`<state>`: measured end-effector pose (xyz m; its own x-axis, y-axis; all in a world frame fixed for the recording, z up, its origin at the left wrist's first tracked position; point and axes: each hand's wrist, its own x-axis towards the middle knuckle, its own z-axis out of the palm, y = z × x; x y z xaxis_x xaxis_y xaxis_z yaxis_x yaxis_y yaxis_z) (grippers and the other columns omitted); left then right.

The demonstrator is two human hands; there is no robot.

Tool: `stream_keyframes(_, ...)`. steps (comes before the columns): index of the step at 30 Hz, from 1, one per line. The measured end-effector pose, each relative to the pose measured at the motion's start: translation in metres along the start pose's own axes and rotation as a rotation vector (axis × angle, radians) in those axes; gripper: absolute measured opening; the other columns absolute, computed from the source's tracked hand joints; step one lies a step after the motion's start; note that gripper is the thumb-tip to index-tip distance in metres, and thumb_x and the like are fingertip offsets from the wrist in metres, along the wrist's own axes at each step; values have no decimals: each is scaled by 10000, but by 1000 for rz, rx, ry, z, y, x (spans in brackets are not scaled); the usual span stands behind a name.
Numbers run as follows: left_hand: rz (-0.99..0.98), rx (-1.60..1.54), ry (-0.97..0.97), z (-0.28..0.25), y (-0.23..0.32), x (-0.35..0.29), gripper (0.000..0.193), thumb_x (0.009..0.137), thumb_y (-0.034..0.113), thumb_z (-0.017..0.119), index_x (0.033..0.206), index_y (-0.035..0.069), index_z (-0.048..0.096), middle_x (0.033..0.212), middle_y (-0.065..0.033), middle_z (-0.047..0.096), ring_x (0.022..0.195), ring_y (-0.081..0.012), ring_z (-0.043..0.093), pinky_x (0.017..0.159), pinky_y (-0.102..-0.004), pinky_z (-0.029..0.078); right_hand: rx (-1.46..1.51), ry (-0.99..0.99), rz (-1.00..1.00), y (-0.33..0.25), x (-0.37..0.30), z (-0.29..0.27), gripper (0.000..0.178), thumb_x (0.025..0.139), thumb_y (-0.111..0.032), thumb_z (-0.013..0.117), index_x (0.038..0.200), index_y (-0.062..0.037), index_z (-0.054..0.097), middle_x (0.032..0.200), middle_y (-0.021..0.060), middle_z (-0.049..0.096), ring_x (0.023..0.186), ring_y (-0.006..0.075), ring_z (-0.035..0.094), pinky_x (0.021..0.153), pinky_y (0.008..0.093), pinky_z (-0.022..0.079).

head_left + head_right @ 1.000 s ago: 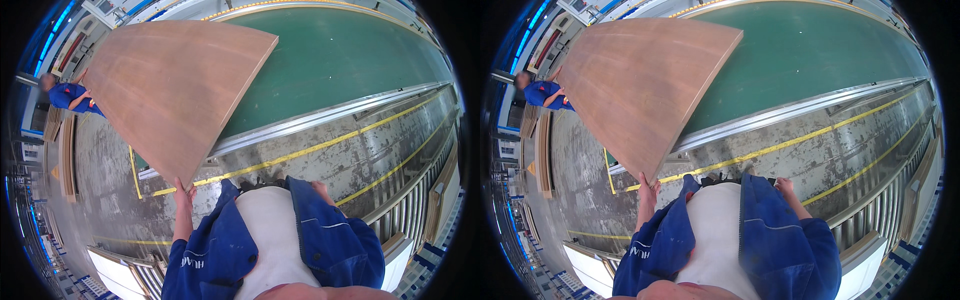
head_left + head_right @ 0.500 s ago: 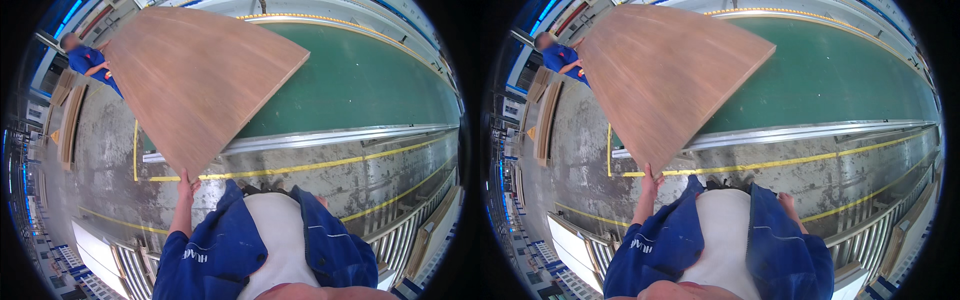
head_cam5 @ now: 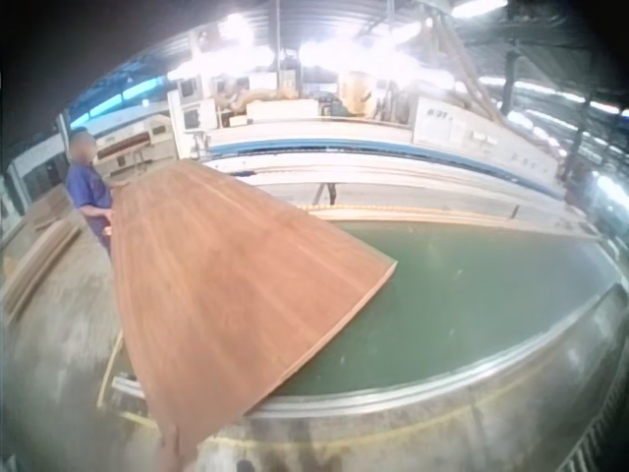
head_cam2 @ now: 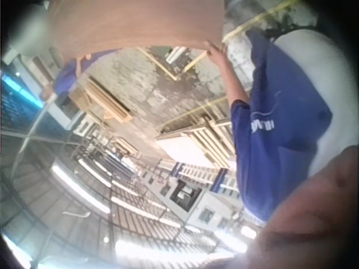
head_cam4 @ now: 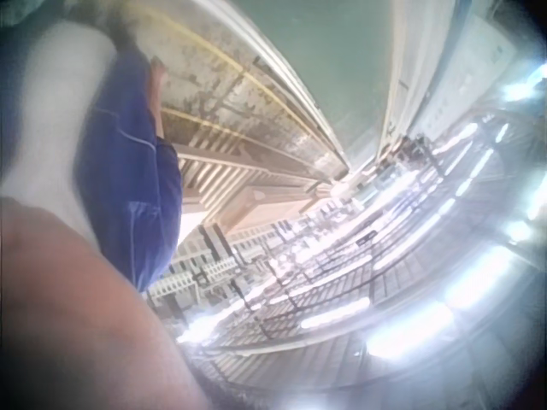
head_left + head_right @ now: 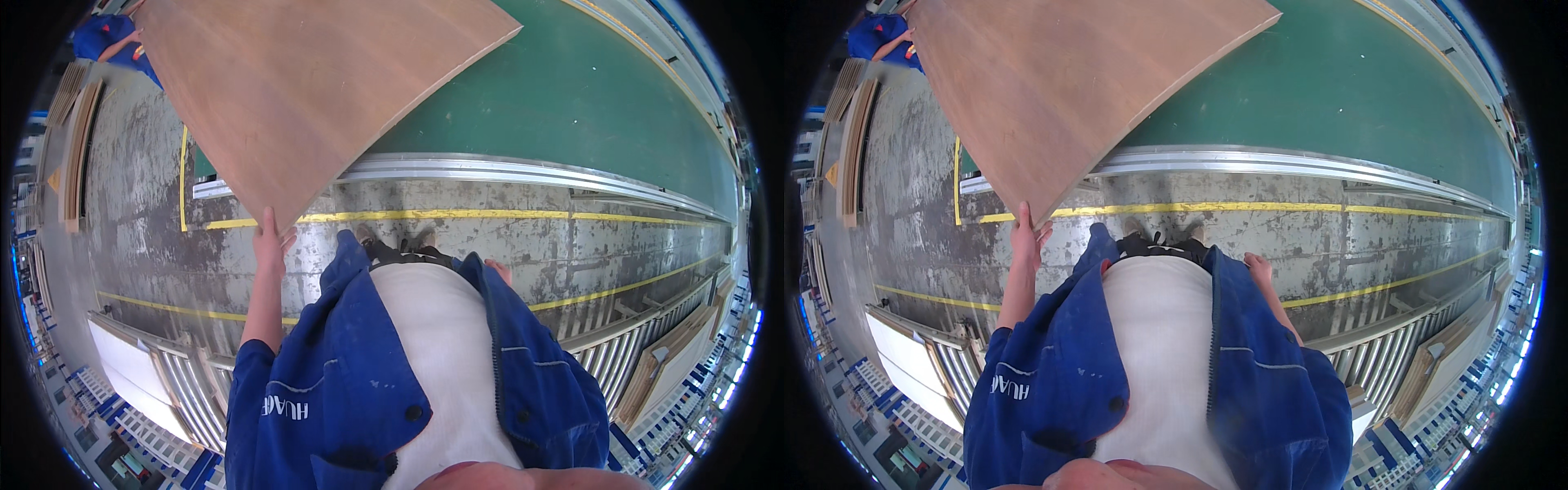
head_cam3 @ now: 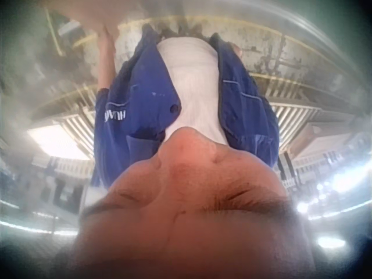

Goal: The person adjusts multiple cylindrical components inside a machine using both hands, then uses a screwdriver to tighten a part. Afterward, the person walks to a conveyor area and, with a coworker, lifts and places a large wooden board onto the conveyor.

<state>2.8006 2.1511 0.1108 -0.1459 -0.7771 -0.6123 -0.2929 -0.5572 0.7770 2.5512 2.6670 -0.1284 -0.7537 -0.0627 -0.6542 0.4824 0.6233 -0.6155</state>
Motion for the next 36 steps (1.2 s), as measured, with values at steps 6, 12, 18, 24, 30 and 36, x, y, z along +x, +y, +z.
stream_keyframes(6,539,326,208,6,-8,-10,903,858,306,844,1542,-22,354,1427,-224,496,1232,-286,583,953,-395,538,132,-126,-90,46,2,-14,436,882,-364,722,1135,-13,772,968,92,778,880,132,694,807,311,550)
stream_keyframes(12,784,633,195,-2,-22,-7,954,754,121,892,1537,-41,371,1335,-227,559,1260,-345,561,1065,-404,466,-346,-83,-156,16,5,6,322,874,-322,674,1005,-45,771,913,119,759,867,223,710,788,364,557)
stream_keyframes(18,996,872,256,-9,5,-29,799,707,146,896,1427,73,558,1313,-217,579,1233,-372,563,1064,-439,466,-416,-58,-221,-6,19,10,288,863,-307,659,957,-51,752,892,132,747,858,263,709,775,379,558)
stream_keyframes(24,1044,964,-42,29,16,-54,426,844,229,780,1241,117,673,1090,-140,659,1020,-341,638,874,-428,529,-602,-70,-293,-5,44,3,257,853,-292,644,910,-57,732,872,144,734,849,303,707,763,394,558)
stream_keyframes(30,622,820,-289,4,-36,-56,225,912,277,702,1003,80,761,852,-171,735,790,-359,710,722,-435,558,-968,-58,-668,-28,61,22,230,843,-277,629,862,-63,712,851,156,722,840,343,705,750,408,559)
stream_keyframes(36,300,358,-287,1,-93,-18,382,920,323,746,1122,0,757,929,-128,777,862,-212,740,802,-338,575,-306,-59,-915,-113,20,63,323,868,-231,697,1050,31,746,799,145,746,731,228,704,702,384,544)
